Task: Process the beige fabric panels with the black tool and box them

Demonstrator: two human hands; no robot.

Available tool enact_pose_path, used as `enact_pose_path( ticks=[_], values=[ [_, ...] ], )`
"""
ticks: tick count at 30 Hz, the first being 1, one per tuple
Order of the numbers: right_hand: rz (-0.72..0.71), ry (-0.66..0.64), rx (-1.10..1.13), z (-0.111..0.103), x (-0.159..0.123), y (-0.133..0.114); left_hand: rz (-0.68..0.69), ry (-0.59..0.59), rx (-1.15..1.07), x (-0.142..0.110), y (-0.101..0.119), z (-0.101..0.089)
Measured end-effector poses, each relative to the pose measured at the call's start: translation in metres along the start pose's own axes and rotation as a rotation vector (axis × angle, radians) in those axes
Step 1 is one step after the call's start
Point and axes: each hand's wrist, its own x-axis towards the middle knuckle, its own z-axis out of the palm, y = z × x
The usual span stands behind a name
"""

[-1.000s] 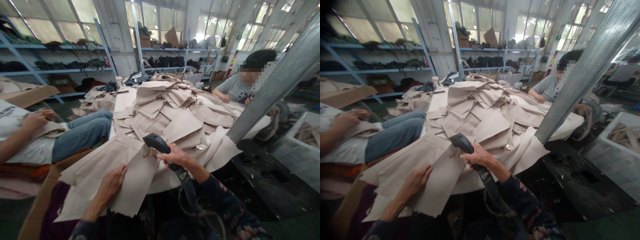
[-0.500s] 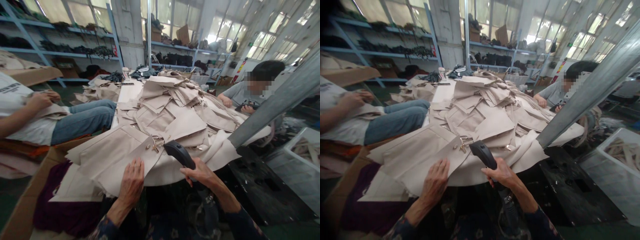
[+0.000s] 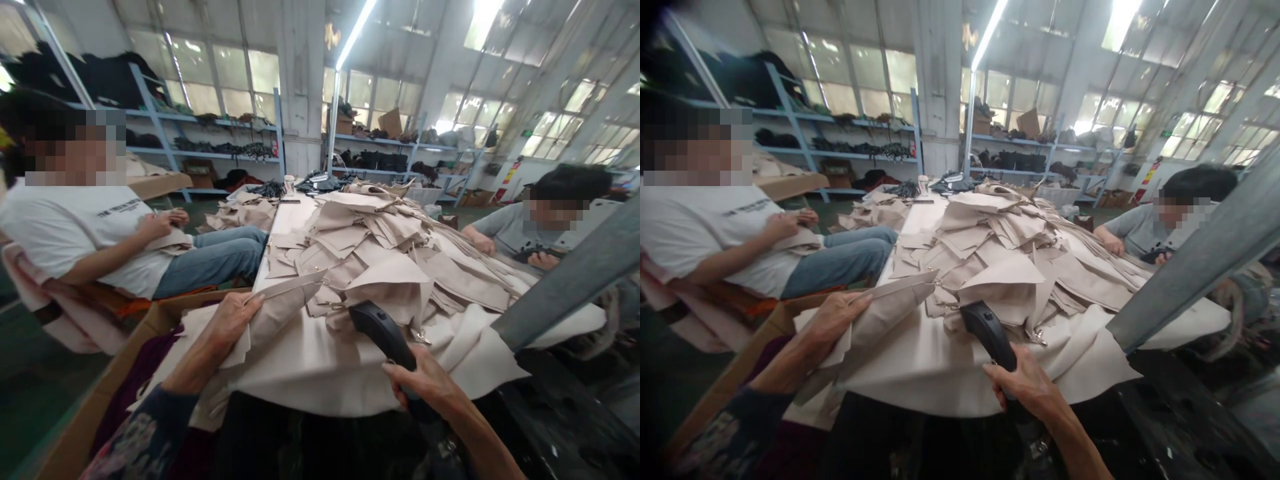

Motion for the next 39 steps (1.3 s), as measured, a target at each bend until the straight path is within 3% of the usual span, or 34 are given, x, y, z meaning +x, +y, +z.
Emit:
enact_pose_path(
  ticks=[4, 14, 17, 21, 25, 30, 34, 36, 39],
  values=[
    [-0.007, -0.017, -0.005, 0.010, -0.006, -0.012, -0.099, -0.144, -0.214, -0.001, 0.002, 0.004],
    [-0.060, -0.077, 0.067, 0.040, 0.022, -0.032, -0.227, -0.115, -0.515, -0.030, -0.018, 0.009],
    [-0.077, -0.112, 0.072, 0.043, 0.026, -0.041, -0.165, -0.041, -0.409, -0.031, -0.027, 0.002],
    [-0.130, -0.122, 0.054, 0.031, 0.016, -0.054, 0.001, 0.146, -0.071, -0.027, -0.035, -0.019],
    [-0.181, -0.064, -0.008, 0.017, 0.016, -0.064, 0.071, 0.193, 0.124, -0.032, -0.034, -0.026],
    [-0.186, -0.027, -0.002, 0.018, 0.046, -0.087, 0.099, 0.154, 0.104, -0.053, -0.033, -0.009],
    [-0.146, 0.000, 0.041, 0.024, 0.069, -0.102, 0.051, 0.208, 0.048, -0.069, -0.037, 0.006],
    [-0.117, -0.049, 0.083, 0.027, 0.078, -0.100, 0.030, 0.233, 0.033, -0.075, -0.038, 0.014],
    [-0.130, -0.222, 0.176, 0.034, 0.090, -0.088, 0.040, 0.220, 0.024, -0.078, -0.036, 0.025]
  ],
)
